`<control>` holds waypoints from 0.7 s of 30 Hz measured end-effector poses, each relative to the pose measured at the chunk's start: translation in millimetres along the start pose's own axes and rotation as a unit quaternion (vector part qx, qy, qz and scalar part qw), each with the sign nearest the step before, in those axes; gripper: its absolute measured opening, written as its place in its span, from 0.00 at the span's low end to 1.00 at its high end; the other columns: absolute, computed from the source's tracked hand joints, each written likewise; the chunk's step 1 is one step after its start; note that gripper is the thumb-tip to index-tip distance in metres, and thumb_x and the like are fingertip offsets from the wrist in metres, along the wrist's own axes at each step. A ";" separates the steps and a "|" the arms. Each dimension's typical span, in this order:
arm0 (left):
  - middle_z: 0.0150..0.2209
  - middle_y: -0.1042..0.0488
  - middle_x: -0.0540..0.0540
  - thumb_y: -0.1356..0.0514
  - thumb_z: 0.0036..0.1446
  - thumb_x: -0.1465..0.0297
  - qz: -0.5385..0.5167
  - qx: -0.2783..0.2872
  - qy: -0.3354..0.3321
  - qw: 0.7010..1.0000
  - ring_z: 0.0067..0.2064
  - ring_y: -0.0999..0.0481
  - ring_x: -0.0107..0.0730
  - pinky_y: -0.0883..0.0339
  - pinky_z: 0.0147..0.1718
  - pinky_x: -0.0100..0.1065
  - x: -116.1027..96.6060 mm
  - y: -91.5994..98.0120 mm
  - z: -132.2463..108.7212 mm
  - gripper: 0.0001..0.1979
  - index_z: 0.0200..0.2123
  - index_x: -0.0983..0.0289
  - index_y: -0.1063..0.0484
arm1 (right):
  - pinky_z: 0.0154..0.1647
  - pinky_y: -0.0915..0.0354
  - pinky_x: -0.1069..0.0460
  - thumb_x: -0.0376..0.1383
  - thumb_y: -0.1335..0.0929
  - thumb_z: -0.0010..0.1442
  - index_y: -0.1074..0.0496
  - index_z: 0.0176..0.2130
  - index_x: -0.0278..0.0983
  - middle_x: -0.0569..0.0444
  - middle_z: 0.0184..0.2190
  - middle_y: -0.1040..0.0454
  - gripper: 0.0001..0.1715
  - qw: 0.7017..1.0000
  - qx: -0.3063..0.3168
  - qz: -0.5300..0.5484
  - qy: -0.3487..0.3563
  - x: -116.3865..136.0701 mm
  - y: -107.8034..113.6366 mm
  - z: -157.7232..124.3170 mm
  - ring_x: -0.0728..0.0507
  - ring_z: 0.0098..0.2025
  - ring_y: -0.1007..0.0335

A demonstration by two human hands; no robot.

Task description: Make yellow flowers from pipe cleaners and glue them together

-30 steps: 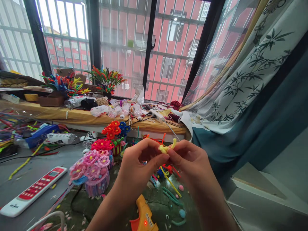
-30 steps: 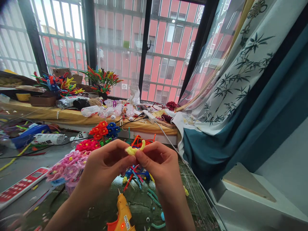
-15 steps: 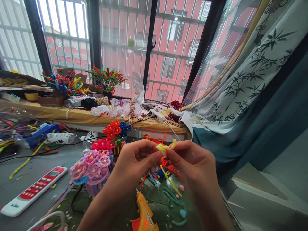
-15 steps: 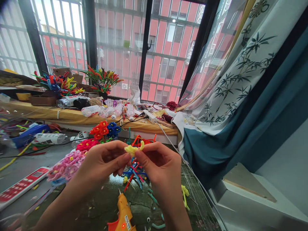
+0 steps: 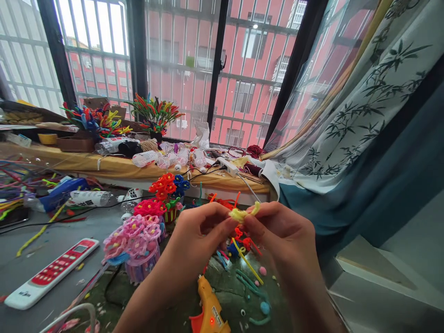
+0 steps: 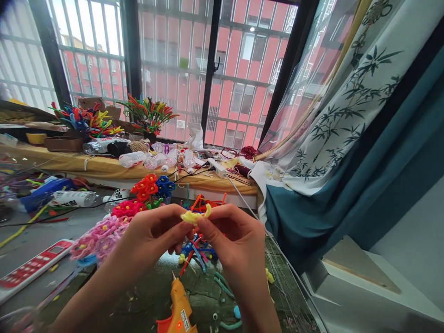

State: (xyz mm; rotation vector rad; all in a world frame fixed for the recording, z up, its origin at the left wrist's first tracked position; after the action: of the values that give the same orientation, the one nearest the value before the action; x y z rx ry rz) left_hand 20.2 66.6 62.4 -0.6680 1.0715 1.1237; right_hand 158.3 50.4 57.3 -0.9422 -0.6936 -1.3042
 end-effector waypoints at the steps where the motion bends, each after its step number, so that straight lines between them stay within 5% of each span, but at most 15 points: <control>1: 0.19 0.34 0.44 0.35 0.58 0.65 -0.009 0.014 0.002 1.000 0.22 0.36 0.21 0.44 0.20 0.23 0.3 -1.7 0.3 0.11 0.27 0.65 0.27 | 0.29 0.30 0.54 0.36 0.20 0.50 0.19 0.30 0.42 0.57 0.26 0.20 0.07 1.000 0.001 0.007 -0.003 -1.2 0.3 0.3 0.48 0.28 0.26; 6: 0.22 0.34 0.45 0.34 0.57 0.64 -0.070 0.066 0.032 0.995 0.23 0.39 0.21 0.47 0.21 0.24 5.1 -8.9 -1.2 0.11 0.28 0.65 0.26 | 0.30 0.30 0.53 0.38 0.20 0.51 0.20 0.28 0.41 0.56 0.25 0.21 0.08 0.999 0.009 0.043 -0.024 -7.1 -2.9 1.7 0.47 0.28 0.27; 11: 0.21 0.36 0.45 0.31 0.53 0.65 -0.113 0.039 0.058 0.991 0.24 0.42 0.20 0.51 0.22 0.24 12.9 -7.9 -2.4 0.11 0.26 0.65 0.26 | 0.30 0.32 0.54 0.37 0.21 0.51 0.20 0.29 0.41 0.56 0.25 0.21 0.07 0.998 0.026 0.046 -0.029 -8.8 -3.2 2.5 0.48 0.28 0.28; 21: 0.25 0.31 0.48 0.33 0.56 0.66 -0.040 0.044 0.009 0.998 0.27 0.37 0.23 0.44 0.23 0.24 0.2 -6.5 -2.6 0.08 0.30 0.65 0.23 | 0.30 0.32 0.53 0.36 0.20 0.49 0.20 0.29 0.41 0.56 0.26 0.21 0.08 0.999 0.038 0.034 -0.018 -8.2 1.9 5.1 0.47 0.28 0.28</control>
State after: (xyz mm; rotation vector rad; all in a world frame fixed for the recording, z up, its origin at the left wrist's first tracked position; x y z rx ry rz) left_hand 25.5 62.3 60.8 -0.6465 1.0938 0.9989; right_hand 159.2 58.8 52.3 -0.9210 -0.7275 -1.1955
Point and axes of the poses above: each hand's wrist, its own z-axis towards the middle knuckle, its own y-axis out of the back of the hand, x = y × z, the point moved 9 cm from there along z, towards the middle knuckle
